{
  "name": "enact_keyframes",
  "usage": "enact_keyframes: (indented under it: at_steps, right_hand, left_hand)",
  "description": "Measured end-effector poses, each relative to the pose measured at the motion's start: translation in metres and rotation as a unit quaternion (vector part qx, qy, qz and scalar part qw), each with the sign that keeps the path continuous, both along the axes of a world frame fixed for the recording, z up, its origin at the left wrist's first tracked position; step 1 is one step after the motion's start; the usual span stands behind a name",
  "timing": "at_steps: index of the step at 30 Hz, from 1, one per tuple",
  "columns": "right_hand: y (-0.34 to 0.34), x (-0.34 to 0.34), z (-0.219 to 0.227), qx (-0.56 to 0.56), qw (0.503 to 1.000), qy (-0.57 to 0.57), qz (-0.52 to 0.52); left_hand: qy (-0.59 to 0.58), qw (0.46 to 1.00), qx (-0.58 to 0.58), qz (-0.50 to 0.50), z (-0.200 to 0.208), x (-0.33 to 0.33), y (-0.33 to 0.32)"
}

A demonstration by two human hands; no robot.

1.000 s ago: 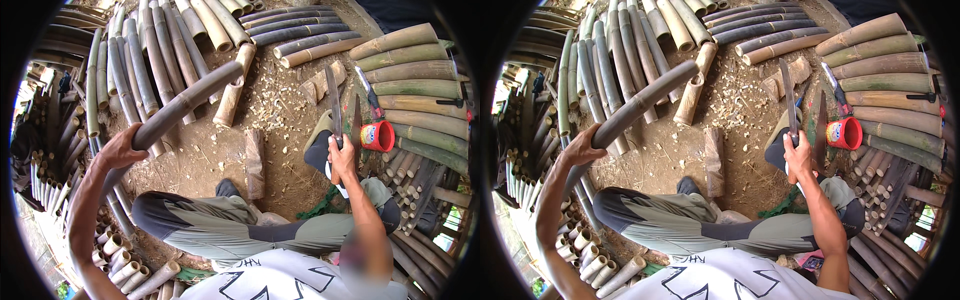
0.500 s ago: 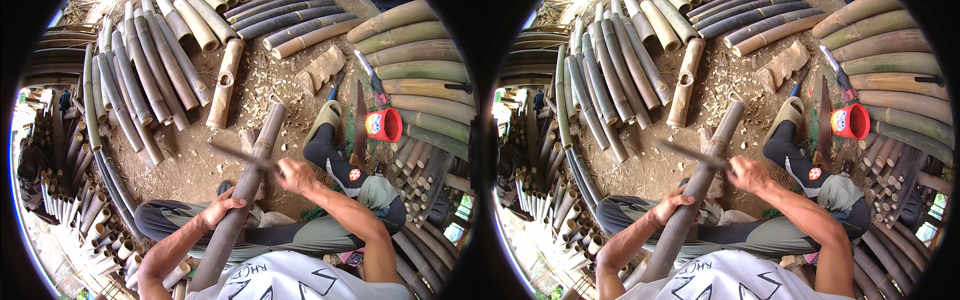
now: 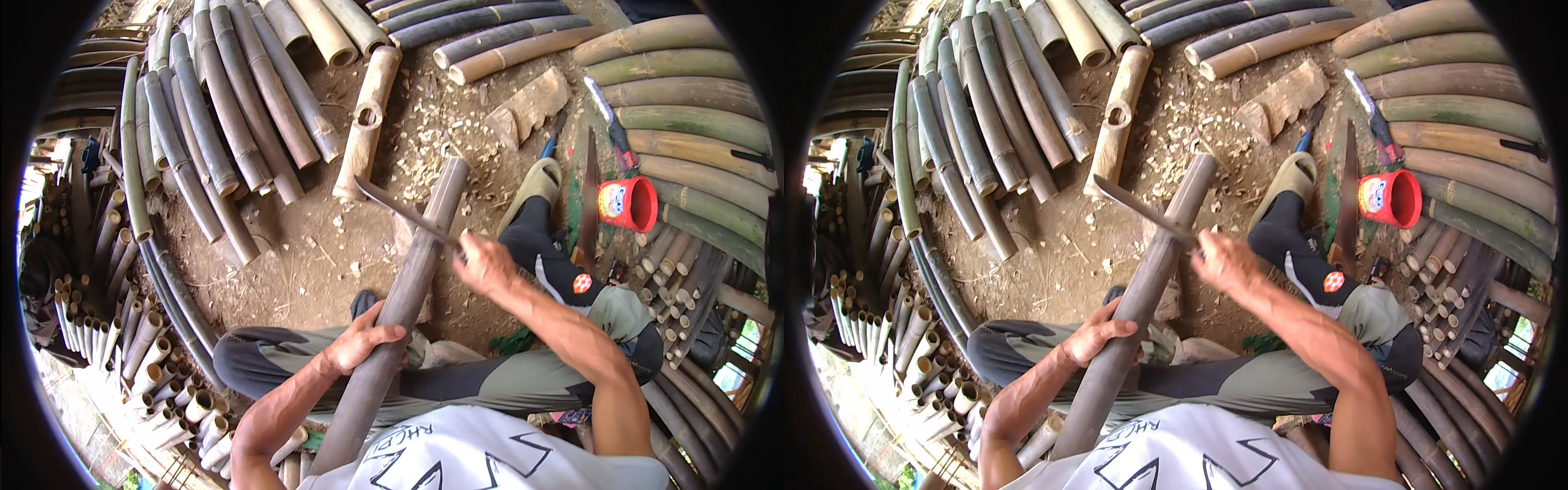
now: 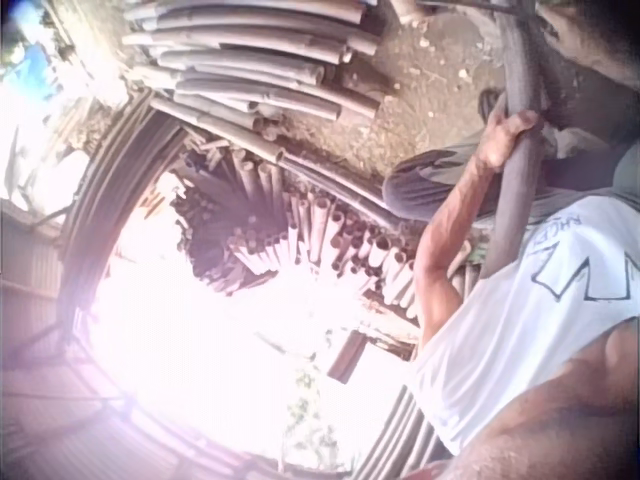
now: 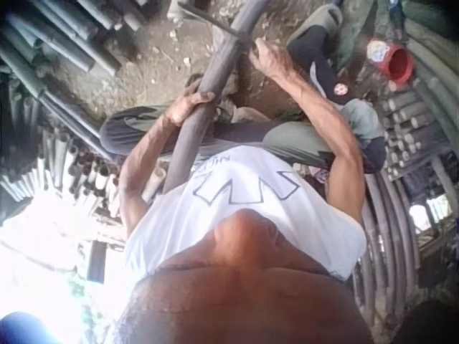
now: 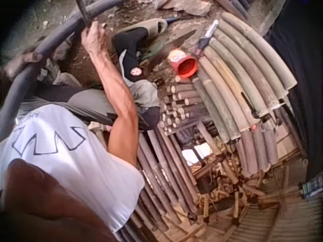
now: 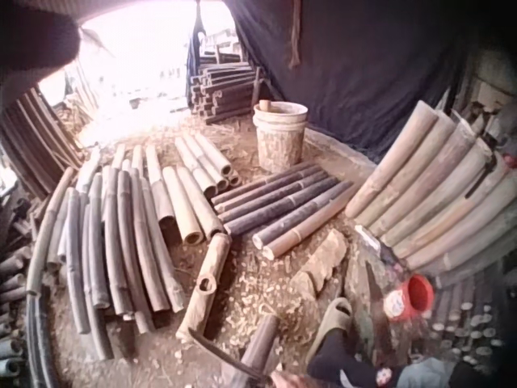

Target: The person sits on the ground and uses a knife to shave the outer layer off several bamboo poles. They pick up a pole, secure it with their foot, and scrape the surface with the knife, then place the finished piece aside and repeat the process with another pole.

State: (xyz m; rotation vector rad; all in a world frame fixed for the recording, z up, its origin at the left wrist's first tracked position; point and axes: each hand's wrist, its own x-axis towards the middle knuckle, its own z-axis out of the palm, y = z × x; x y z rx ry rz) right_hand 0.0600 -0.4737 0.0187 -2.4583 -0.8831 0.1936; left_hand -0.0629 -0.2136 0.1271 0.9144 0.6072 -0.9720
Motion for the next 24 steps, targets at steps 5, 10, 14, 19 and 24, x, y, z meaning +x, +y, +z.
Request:
enact_keyframes:
  at_steps: [5, 10, 14, 19, 24]
  right_hand:
    - [-0.003, -0.003, -0.008, 0.022, 0.992, -0.095, 0.08]
    - [0.003, -0.01, 0.016, 0.03, 0.996, 0.036, 0.077]
    - [-0.004, 0.01, -0.024, -0.04, 0.992, 0.073, -0.092]
    - [0.009, -0.01, -0.004, 0.108, 0.987, -0.056, 0.1]
    - [0.024, -0.006, 0.006, 0.042, 0.999, 0.008, 0.026]
  left_hand:
    - [0.004, 1.0, -0.002, -0.004, -0.002, -0.004, 0.0]
    - [0.039, 0.997, -0.057, 0.041, -0.006, 0.0, 0.004]
    - [0.021, 0.998, -0.053, 0.015, -0.012, -0.001, 0.003]
    - [0.031, 0.999, -0.037, 0.017, -0.024, -0.007, 0.005]
    - [0.028, 0.999, -0.005, 0.036, -0.013, -0.003, 0.002]
